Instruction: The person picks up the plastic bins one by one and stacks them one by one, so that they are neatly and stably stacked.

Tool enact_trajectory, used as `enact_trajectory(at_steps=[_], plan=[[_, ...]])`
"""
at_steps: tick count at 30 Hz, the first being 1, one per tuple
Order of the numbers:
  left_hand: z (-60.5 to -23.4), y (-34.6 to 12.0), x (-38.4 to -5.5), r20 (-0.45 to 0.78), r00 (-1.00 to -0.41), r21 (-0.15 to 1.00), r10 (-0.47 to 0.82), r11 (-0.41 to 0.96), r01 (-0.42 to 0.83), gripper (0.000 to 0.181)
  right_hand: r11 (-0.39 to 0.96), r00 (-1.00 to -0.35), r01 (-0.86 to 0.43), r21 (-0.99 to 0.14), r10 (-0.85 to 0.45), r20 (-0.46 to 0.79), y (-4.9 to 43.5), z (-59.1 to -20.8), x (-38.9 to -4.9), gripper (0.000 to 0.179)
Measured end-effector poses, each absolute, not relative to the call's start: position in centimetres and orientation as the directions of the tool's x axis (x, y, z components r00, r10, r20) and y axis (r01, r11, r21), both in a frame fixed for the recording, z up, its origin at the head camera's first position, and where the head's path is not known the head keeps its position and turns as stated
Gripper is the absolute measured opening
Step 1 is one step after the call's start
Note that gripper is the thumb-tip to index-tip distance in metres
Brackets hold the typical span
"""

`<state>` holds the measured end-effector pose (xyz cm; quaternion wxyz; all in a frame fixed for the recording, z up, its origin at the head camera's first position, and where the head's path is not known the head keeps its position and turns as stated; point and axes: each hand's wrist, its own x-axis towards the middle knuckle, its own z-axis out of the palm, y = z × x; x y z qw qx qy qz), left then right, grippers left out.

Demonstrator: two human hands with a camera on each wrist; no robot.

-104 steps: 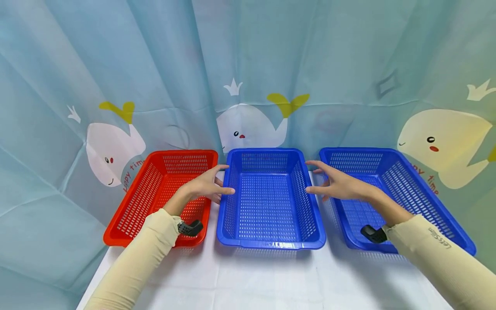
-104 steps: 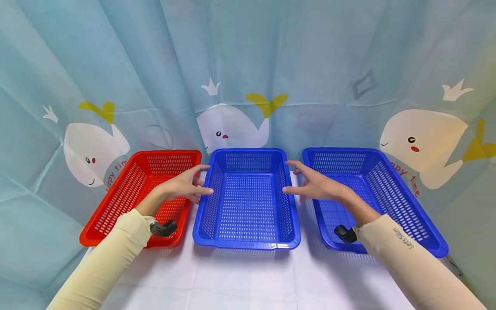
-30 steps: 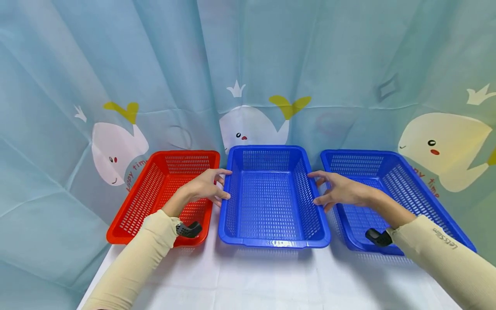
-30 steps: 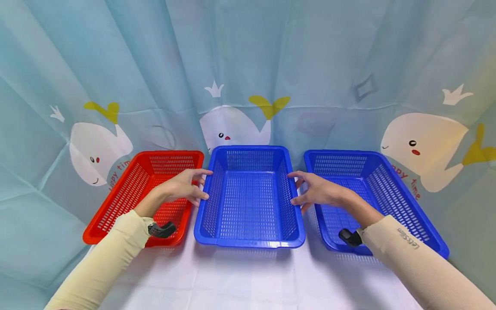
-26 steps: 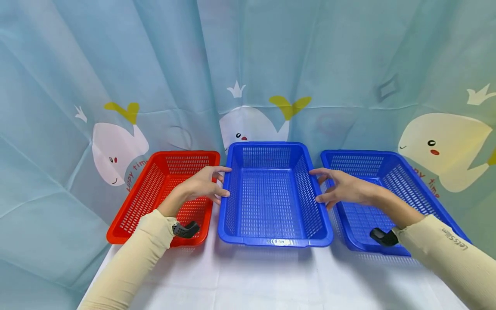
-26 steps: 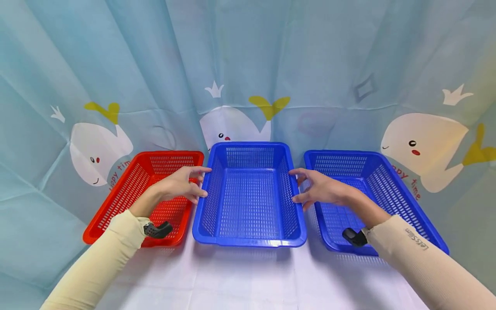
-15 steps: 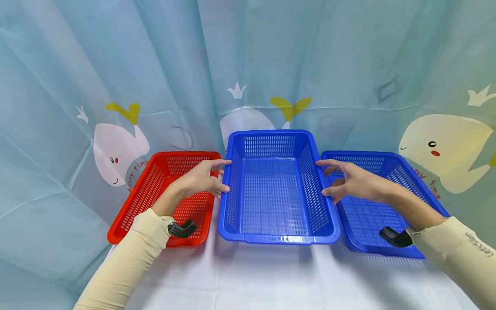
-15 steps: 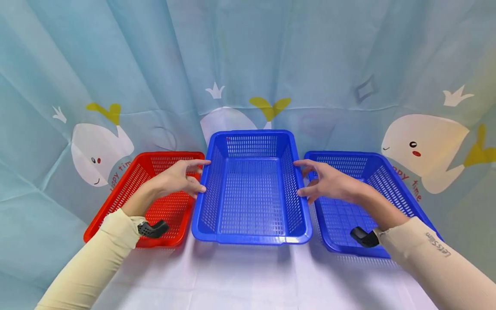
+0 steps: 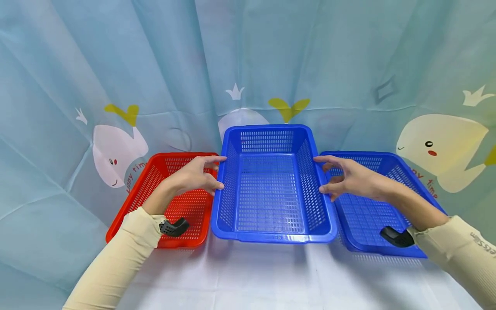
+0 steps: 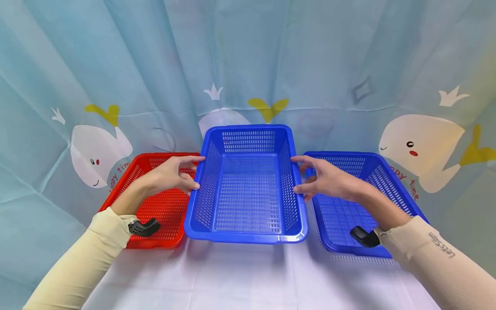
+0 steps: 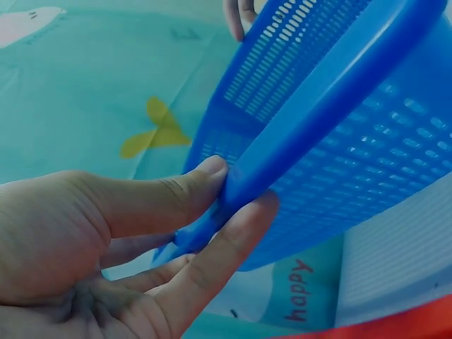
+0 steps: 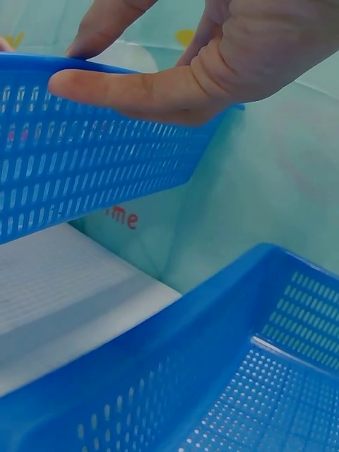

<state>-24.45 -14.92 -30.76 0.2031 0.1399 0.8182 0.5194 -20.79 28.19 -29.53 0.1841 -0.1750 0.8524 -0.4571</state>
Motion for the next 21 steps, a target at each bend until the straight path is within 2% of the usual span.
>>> enact_trajectory(at_steps=[7,14,21], plan=[[-29.7,-16.8,-24.3,-0.161,-0.880,0.898,0.448,0.436,0.057,0.085,0.530,-0.873,-0.179,-0.829,-0.475,-0.115,26.5,-29.2,-20.7,0.089],[-28.3,-19.3,-24.1,-0.153,-0.877,0.894,0.455,0.442,0.073,0.086,0.554,-0.886,-0.175,-0.814,-0.449,-0.115,24.4,-28.4,-20.9,0.091],[-26.9,-22.0,-23.5,-0.151,-0.887,0.880,0.436,0.468,0.080,0.088,0.526,-0.878,-0.198,-0.827,-0.470,-0.089,21.8,-27.9,-21.5,0.090]])
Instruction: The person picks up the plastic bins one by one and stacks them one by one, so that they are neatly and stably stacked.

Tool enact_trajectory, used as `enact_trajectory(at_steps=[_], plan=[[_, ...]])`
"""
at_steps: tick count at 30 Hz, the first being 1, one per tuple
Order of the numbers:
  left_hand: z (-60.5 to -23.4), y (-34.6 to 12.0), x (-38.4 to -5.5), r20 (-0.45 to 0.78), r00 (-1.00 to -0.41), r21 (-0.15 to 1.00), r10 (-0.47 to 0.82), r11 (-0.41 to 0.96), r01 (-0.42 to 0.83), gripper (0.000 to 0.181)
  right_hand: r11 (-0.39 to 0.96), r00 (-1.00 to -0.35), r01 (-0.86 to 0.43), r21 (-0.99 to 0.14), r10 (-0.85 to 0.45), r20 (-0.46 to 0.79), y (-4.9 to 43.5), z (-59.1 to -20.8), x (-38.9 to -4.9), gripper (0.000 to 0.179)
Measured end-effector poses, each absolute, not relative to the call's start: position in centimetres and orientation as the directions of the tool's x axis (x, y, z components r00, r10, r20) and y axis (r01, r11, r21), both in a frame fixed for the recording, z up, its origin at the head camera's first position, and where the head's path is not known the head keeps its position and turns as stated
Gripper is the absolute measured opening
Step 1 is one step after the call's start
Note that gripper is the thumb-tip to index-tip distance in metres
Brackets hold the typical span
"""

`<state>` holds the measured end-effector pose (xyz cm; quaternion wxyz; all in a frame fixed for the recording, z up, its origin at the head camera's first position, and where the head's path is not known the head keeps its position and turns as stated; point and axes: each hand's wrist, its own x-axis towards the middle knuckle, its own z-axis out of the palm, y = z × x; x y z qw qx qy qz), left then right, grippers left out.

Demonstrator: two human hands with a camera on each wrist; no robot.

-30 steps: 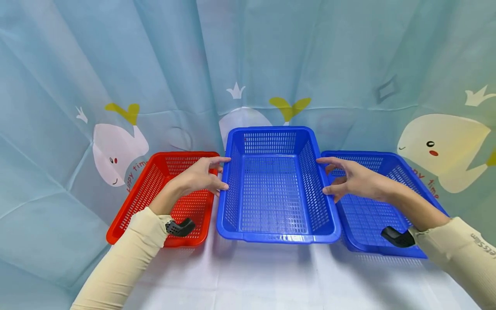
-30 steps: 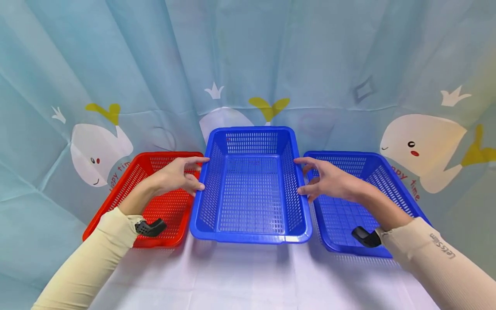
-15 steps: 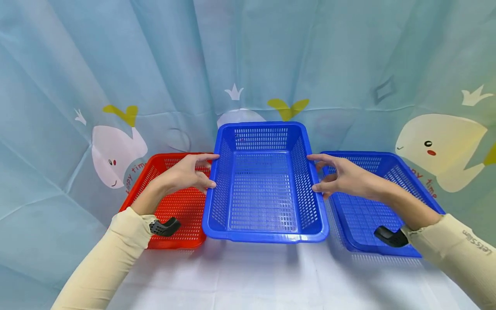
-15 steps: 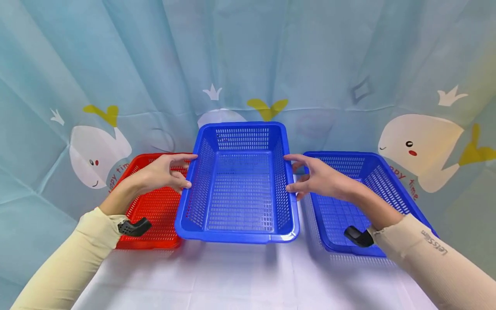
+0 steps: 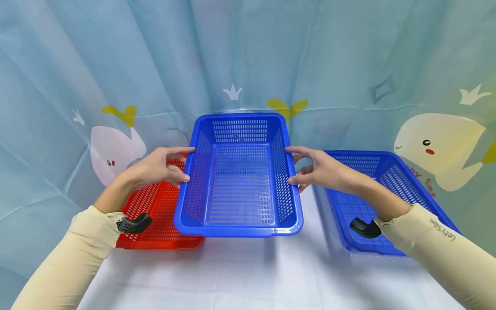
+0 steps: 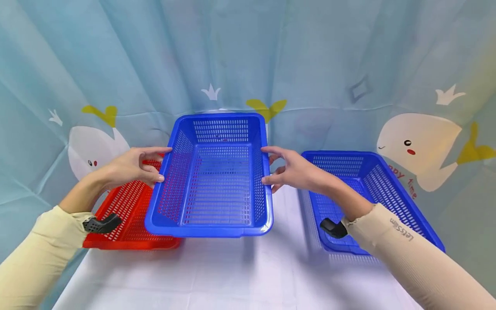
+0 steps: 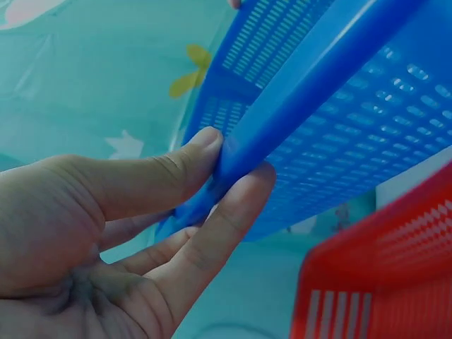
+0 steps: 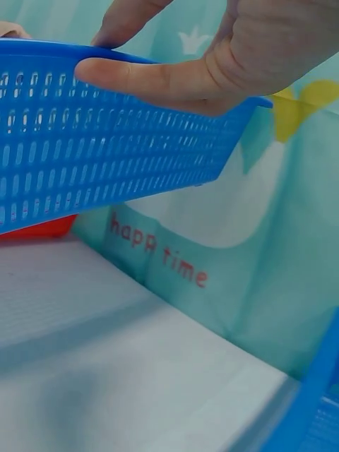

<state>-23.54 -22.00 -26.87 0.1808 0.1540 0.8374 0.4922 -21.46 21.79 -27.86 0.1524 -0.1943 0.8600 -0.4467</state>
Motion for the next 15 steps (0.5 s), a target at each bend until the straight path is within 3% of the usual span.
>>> enact_trajectory(at_steps=[15], plan=[[-25.4,-27.5,-22.2,-0.134,-0.920,0.807,0.367,0.579,0.114,0.090,0.333,-0.831,-0.219,-0.917,-0.556,-0.004,15.9,-28.2,-23.0,0.088]])
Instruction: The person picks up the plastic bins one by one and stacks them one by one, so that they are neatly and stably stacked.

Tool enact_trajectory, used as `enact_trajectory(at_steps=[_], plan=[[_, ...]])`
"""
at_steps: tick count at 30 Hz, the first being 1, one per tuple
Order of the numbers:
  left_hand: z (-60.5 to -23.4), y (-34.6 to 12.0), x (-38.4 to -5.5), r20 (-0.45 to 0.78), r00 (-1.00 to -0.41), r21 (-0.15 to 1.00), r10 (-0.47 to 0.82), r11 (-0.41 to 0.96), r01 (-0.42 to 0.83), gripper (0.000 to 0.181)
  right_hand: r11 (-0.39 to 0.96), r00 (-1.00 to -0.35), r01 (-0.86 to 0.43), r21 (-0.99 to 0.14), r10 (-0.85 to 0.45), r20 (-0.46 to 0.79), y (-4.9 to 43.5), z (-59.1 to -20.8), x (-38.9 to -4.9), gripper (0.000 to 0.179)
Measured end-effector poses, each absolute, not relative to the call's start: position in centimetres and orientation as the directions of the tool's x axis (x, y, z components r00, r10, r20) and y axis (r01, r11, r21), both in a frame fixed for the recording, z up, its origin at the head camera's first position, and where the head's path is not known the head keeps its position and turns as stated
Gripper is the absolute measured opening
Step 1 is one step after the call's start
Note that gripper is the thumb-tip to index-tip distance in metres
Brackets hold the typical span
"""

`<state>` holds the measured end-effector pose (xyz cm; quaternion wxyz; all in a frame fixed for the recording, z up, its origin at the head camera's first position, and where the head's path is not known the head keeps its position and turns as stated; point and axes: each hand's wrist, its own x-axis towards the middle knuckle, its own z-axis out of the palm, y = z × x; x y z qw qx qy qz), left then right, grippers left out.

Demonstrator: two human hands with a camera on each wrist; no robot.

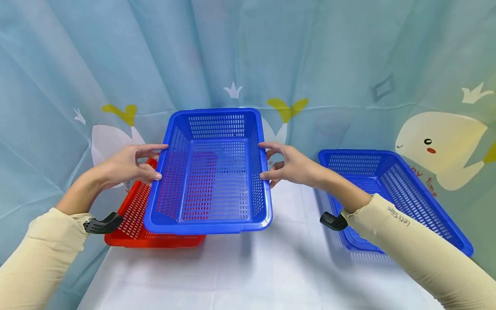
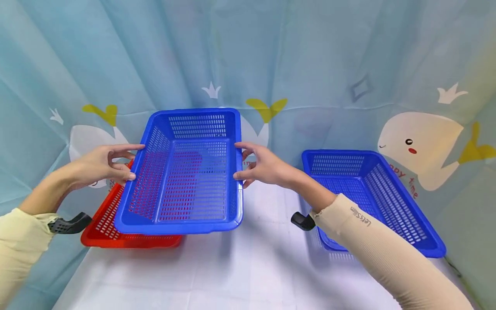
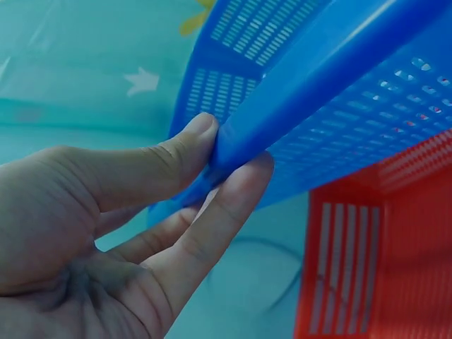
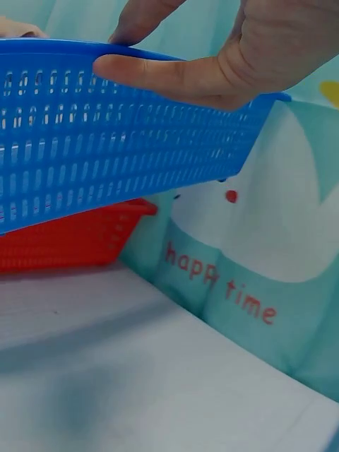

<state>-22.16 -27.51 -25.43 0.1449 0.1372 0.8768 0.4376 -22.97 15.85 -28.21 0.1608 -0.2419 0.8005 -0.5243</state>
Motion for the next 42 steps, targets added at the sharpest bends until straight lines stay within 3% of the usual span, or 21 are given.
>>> enact_trajectory(at_steps=[12,27,42], plan=[[-24.9,-32.6,-21.5,-0.153,-0.927,0.770,0.343,0.629,0.105,0.089,0.233,-0.799,-0.219,-0.948,-0.600,0.037,11.1,-29.4,-23.9,0.088],[-25.6,-35.2,-21.1,-0.145,-0.943,0.752,0.300,0.653,0.092,0.090,0.174,-0.787,-0.217,-0.960,-0.614,0.066,8.0,-30.1,-24.3,0.088],[-26.8,-38.7,-21.3,-0.128,-0.937,0.751,0.324,0.649,0.121,0.080,0.117,-0.784,-0.180,-0.977,-0.617,0.071,5.0,-31.3,-24.7,0.088]])
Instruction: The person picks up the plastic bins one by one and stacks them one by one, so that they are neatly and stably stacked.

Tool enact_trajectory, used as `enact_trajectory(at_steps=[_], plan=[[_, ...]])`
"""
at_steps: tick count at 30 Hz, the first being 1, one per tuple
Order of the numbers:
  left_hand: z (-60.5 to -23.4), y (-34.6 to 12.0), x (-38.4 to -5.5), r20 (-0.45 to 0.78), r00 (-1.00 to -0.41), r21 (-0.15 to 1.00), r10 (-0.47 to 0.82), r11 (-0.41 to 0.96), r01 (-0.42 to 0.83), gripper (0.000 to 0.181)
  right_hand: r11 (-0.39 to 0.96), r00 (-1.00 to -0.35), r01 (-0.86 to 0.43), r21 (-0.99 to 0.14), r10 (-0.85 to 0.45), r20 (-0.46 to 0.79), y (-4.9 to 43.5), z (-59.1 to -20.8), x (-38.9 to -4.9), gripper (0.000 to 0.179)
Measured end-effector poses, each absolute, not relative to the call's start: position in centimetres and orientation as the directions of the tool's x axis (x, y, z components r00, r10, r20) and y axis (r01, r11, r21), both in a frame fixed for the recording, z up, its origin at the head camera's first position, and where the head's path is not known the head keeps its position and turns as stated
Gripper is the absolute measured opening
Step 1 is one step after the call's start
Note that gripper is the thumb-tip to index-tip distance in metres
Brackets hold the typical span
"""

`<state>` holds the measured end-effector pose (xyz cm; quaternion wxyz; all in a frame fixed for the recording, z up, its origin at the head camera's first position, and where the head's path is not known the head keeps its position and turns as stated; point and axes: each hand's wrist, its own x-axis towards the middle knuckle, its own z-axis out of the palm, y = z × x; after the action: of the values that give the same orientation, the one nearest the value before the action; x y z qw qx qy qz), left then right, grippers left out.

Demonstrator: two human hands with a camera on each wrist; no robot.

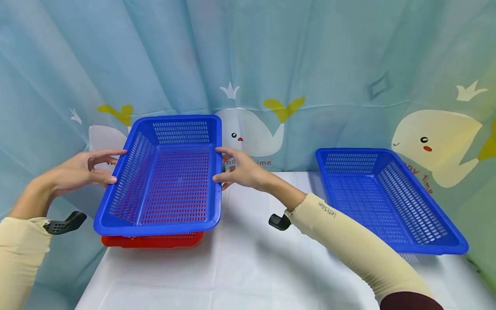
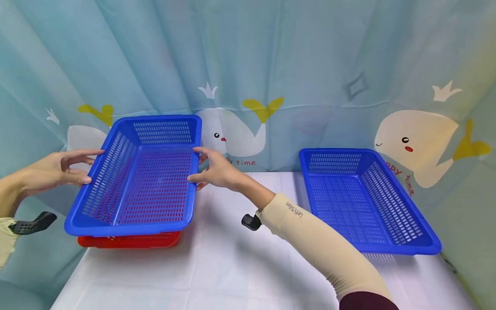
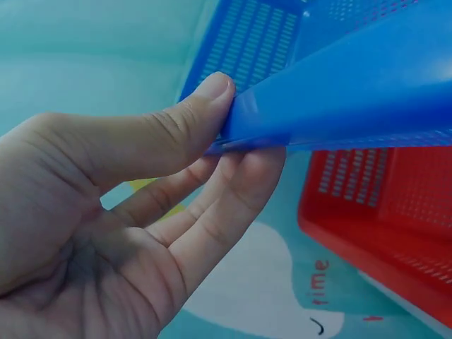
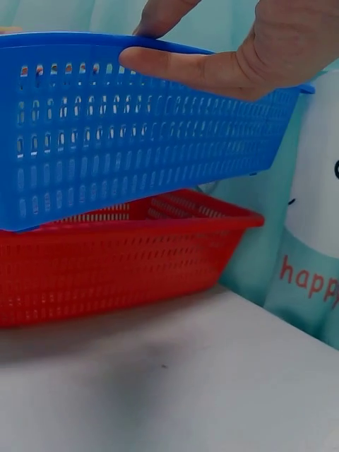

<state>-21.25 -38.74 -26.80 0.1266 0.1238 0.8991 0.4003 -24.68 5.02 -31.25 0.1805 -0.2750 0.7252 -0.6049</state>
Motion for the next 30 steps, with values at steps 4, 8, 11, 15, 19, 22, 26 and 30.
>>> enact_trajectory(at_steps=[4,8,11,15,19,22,26,30], plan=[[-27.4,-39.8,-21.3,-0.124,-0.940,0.759,0.318,0.640,0.116,0.076,0.100,-0.781,-0.163,-0.982,-0.621,0.066,4.2,-31.3,-24.9,0.087],[-28.0,-40.8,-21.4,-0.110,-0.945,0.761,0.308,0.638,0.119,0.074,0.085,-0.779,-0.152,-0.985,-0.624,0.066,3.5,-31.5,-25.0,0.087],[-28.3,-41.3,-21.4,-0.107,-0.947,0.764,0.303,0.634,0.116,0.075,0.069,-0.779,-0.144,-0.987,-0.624,0.070,2.9,-31.8,-25.1,0.087],[-28.6,-41.8,-21.5,-0.128,-0.948,0.763,0.290,0.639,0.093,0.076,0.068,-0.781,-0.137,-0.988,-0.621,0.066,2.2,-32.4,-25.2,0.087],[-29.0,-41.9,-21.7,-0.157,-0.943,0.775,0.294,0.628,0.066,0.077,0.082,-0.791,-0.119,-0.989,-0.611,0.045,1.9,-33.0,-25.2,0.086],[-29.3,-42.0,-21.9,-0.164,-0.939,0.785,0.303,0.617,0.062,0.078,0.093,-0.801,-0.105,-0.990,-0.598,0.029,1.7,-33.3,-25.2,0.087],[-29.7,-42.2,-22.2,-0.160,-0.937,0.792,0.310,0.607,0.066,0.078,0.096,-0.809,-0.100,-0.990,-0.587,0.025,1.4,-33.6,-25.2,0.088],[-30.3,-42.5,-22.5,-0.164,-0.934,0.795,0.317,0.603,0.065,0.077,0.099,-0.818,-0.093,-0.991,-0.575,0.020,1.0,-34.1,-25.2,0.088]])
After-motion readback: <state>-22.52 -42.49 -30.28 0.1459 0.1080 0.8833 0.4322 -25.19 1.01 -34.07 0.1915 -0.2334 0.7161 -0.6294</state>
